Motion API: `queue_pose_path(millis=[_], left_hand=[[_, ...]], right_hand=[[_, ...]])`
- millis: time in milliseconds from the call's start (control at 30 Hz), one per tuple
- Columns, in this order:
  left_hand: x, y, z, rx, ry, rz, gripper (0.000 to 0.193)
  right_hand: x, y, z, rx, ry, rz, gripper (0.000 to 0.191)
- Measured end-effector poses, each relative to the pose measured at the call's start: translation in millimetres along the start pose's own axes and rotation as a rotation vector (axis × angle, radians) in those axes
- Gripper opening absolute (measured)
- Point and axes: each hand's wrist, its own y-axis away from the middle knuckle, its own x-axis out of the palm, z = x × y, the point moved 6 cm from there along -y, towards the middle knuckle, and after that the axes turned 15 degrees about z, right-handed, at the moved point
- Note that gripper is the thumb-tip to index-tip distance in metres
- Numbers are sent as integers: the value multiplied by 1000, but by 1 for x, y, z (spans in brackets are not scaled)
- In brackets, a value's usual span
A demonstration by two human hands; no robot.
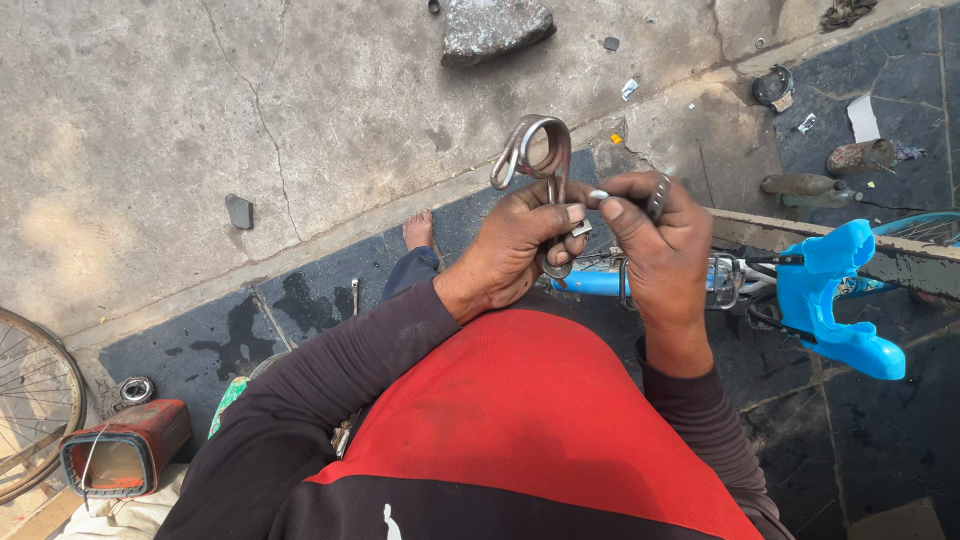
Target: The person selects small metal parts from a container, then attaches a metal bracket to the bicycle frame using bolts and nuts. The person repeatedly adjusts the bracket and fasteners on the frame.
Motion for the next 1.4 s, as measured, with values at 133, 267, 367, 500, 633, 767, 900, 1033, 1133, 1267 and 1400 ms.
queue_pose_path(millis=[133,267,367,500,633,767,900,1033,1133,1267,1400], left_hand=[[-3,-1,-3,14,-37,-48,30],[-4,0,-8,7,-181,-26,29],[-7,4,-8,-22,-185,-81,25],[-3,3,-9,-35,-279,-75,24],[5,0,-8,-39,-310,-43,24],[6,1,-8,-40,-162,-23,26],[9,0,-12,-42,-255,32,29],[7,-1,-9,-78,-279,7,33],[7,-3,-5,-81,-177,35,34],[6,-5,-1,-82,-82,63,34],[9,-7,1,-50,-114,80,34]], right_hand=[[10,-3,-6,-72,37,63,13],[15,8,-1,-109,428,20,16],[14,12,1,-119,404,6,20],[-1,8,-14,-59,-421,-64,16],[0,4,-14,-40,-357,24,19],[4,7,-9,-101,-173,68,22],[5,10,0,-237,-90,108,21],[-2,9,-3,-236,-277,116,16],[-6,8,-9,-216,-356,102,18],[-7,4,-24,-156,-566,70,22],[-7,1,-33,-138,-652,-7,22]])
